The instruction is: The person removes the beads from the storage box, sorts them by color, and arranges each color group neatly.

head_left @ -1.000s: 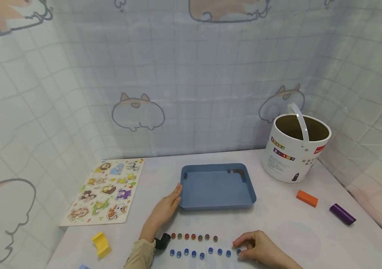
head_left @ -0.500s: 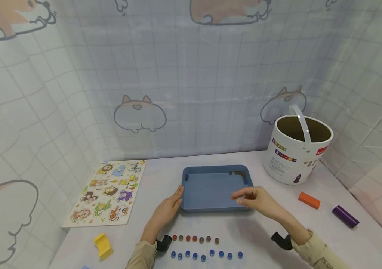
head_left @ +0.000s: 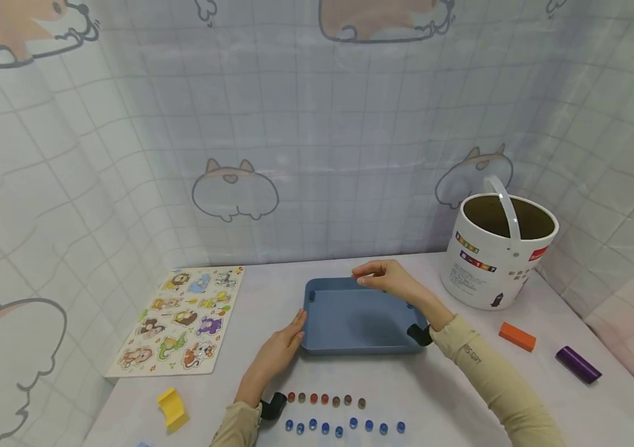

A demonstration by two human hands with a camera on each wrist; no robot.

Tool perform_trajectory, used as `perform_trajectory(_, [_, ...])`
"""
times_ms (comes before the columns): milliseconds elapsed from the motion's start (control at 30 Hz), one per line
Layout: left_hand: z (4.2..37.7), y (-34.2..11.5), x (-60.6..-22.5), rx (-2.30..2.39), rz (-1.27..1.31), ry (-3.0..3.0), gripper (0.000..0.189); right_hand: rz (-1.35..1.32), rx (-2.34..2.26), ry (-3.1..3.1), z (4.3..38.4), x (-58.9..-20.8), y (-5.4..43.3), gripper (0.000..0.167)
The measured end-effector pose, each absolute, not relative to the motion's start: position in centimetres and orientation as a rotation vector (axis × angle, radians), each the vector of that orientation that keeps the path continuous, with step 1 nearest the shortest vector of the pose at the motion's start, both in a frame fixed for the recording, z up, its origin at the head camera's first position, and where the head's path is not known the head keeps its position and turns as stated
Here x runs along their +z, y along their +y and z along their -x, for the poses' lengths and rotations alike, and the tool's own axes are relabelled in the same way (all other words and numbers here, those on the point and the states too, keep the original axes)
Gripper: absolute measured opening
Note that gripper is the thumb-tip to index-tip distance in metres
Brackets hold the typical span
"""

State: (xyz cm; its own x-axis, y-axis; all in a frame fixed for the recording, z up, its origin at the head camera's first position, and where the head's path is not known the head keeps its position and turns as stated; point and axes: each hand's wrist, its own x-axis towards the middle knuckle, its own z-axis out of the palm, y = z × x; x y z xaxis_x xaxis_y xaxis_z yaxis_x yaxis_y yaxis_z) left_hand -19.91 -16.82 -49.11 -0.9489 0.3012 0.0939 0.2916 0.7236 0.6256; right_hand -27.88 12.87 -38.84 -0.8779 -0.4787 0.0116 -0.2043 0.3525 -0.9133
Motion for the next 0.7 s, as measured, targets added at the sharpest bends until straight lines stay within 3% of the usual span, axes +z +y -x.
perform_trajectory(333, [20.1,-17.0,-49.4,1.054,-0.530,2.910,0.049,0.510,-1.614,2.265,32.4,-42.7,7.3,0.032])
perform_trajectory(700, [19.9,-17.0,-49.3,1.071,-0.557,2.889,0.049,0.402,-1.454,2.476,32.4,-47.2,2.0,0.021])
